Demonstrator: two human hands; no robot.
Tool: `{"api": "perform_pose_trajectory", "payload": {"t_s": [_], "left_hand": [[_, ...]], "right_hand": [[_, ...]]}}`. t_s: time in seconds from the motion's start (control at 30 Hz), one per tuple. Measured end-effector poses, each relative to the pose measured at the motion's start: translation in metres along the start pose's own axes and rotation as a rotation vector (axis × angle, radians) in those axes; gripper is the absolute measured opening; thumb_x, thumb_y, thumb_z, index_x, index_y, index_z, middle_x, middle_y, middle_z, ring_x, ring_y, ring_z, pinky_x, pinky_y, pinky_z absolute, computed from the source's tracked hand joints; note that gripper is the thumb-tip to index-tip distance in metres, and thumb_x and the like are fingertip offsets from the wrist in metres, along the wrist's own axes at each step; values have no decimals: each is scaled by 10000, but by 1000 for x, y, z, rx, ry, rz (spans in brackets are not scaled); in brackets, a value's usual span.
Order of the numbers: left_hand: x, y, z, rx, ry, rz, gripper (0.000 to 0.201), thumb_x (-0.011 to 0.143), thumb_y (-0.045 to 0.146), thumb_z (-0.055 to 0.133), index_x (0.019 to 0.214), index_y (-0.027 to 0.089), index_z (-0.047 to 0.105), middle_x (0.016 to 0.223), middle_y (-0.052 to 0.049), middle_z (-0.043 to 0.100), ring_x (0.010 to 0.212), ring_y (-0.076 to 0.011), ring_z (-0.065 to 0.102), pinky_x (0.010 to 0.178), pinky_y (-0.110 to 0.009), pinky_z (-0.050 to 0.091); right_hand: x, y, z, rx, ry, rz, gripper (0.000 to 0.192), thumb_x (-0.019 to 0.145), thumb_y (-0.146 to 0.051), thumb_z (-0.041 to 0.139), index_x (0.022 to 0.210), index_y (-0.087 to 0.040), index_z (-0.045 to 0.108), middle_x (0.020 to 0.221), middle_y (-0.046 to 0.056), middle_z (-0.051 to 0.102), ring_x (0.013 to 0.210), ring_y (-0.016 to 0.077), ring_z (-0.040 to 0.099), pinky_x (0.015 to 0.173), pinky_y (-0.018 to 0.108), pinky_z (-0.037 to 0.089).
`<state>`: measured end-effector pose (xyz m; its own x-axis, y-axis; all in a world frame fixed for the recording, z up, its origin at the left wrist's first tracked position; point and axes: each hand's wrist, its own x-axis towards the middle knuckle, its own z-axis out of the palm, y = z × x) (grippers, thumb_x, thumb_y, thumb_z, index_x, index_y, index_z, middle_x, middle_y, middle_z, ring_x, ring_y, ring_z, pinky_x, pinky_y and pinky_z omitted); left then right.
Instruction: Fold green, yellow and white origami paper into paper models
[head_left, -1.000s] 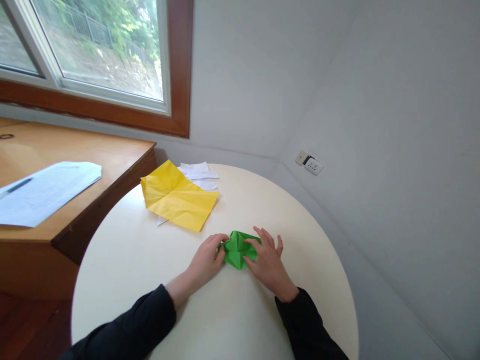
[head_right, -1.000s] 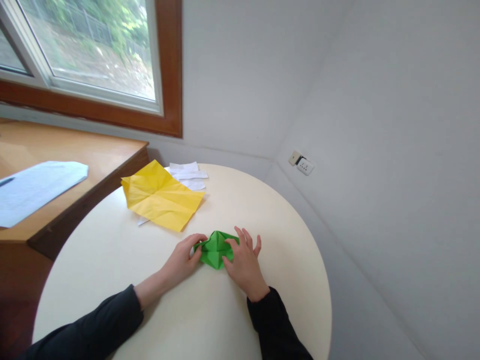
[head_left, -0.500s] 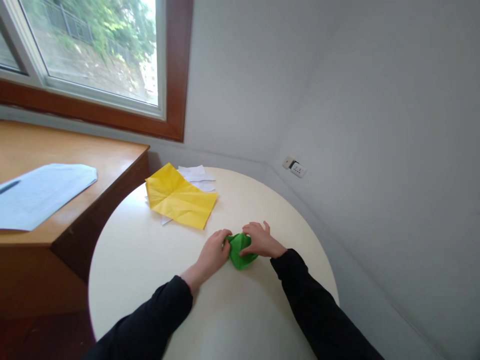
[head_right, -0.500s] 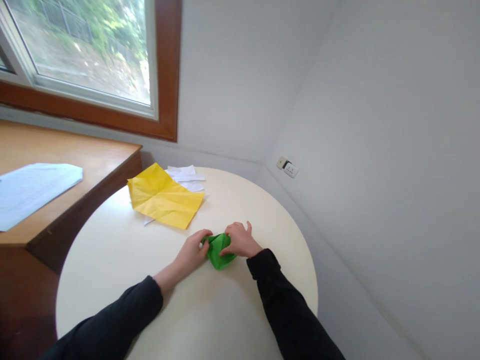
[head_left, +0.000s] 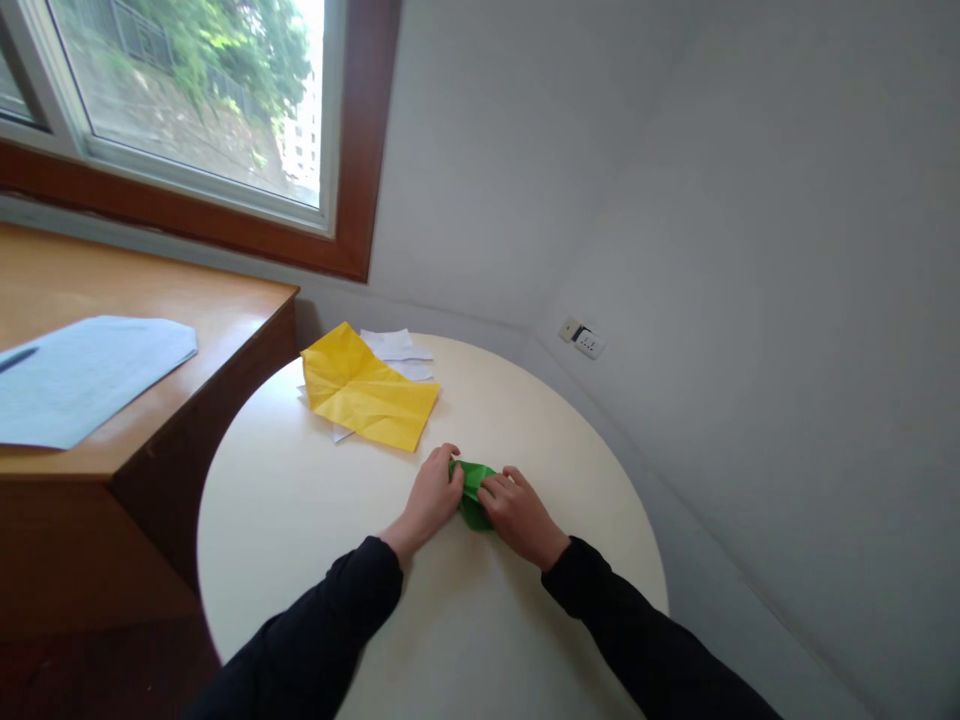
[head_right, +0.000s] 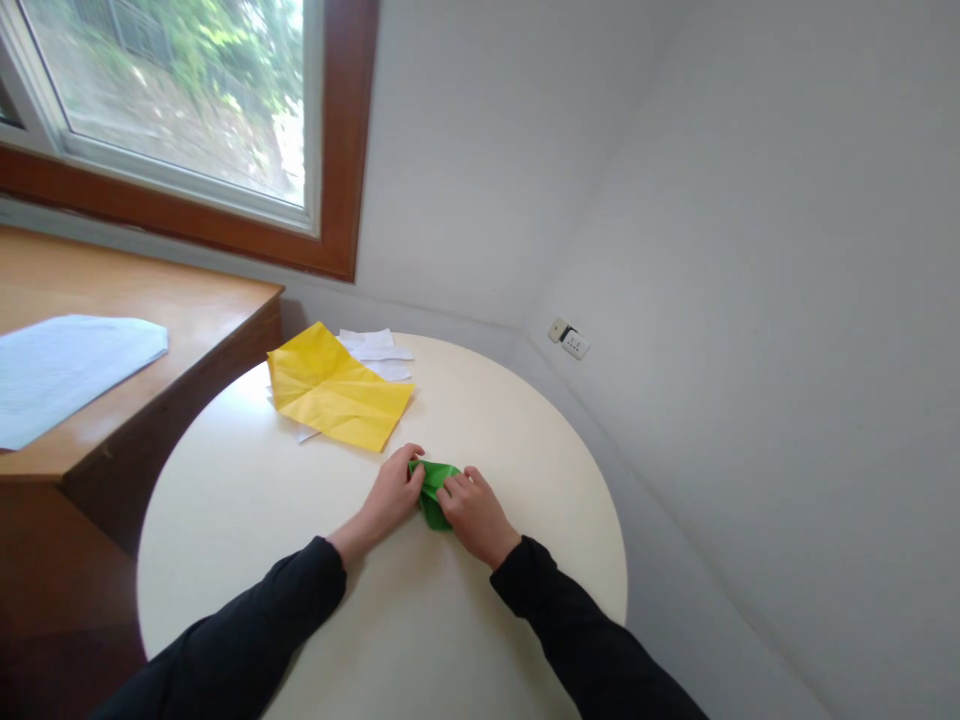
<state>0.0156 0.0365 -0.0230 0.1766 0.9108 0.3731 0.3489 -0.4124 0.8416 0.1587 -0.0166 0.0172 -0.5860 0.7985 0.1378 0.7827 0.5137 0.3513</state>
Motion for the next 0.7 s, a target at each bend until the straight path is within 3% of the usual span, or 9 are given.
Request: {"api": "perform_pose_trajectory", "payload": {"t_s": [0.13,0.27,0.47,0.6,0.7], "left_hand": [[-2,-1,0,-28,-16,7,143,790,157,449,914,167,521,851,-62,576,817,-186,557,779,-339,459],[-6,3,-2,-90,-30,15,214,811,324,503,954,166,524,904,-67,565,784,-176,547,748,-336,472],[-8,7,-8,-106,50,53,157,849,304,444,877,173,525,874,-64,563,792,-175,538,762,-336,461],[-5,1,-7,-80,51,45,108,833,252,453,809,171,520,825,-54,555,749,-170,533,741,-336,460],[-4,-2,-7,-50,77,43,62,802,183,466,818,171,524,828,-51,548,766,-174,537,752,-341,464]], "right_hand": [[-1,-7,-4,65,-157,118,168,827,-68,451,831,-143,601,754,76,671,676,181,591,703,309,362],[2,3,-12,173,-310,349,188,834,-149,461,950,-160,608,889,85,696,798,195,626,684,269,372],[7,70,-13,183,-358,579,210,765,-115,507,938,-127,625,959,126,686,907,217,626,710,249,391],[14,121,-2,143,-342,743,340,741,-48,493,1071,-78,569,1006,180,663,966,240,610,726,264,398],[16,140,11,137,-328,843,357,743,-47,485,1083,-107,575,1041,175,652,955,232,615,714,268,408]]}}
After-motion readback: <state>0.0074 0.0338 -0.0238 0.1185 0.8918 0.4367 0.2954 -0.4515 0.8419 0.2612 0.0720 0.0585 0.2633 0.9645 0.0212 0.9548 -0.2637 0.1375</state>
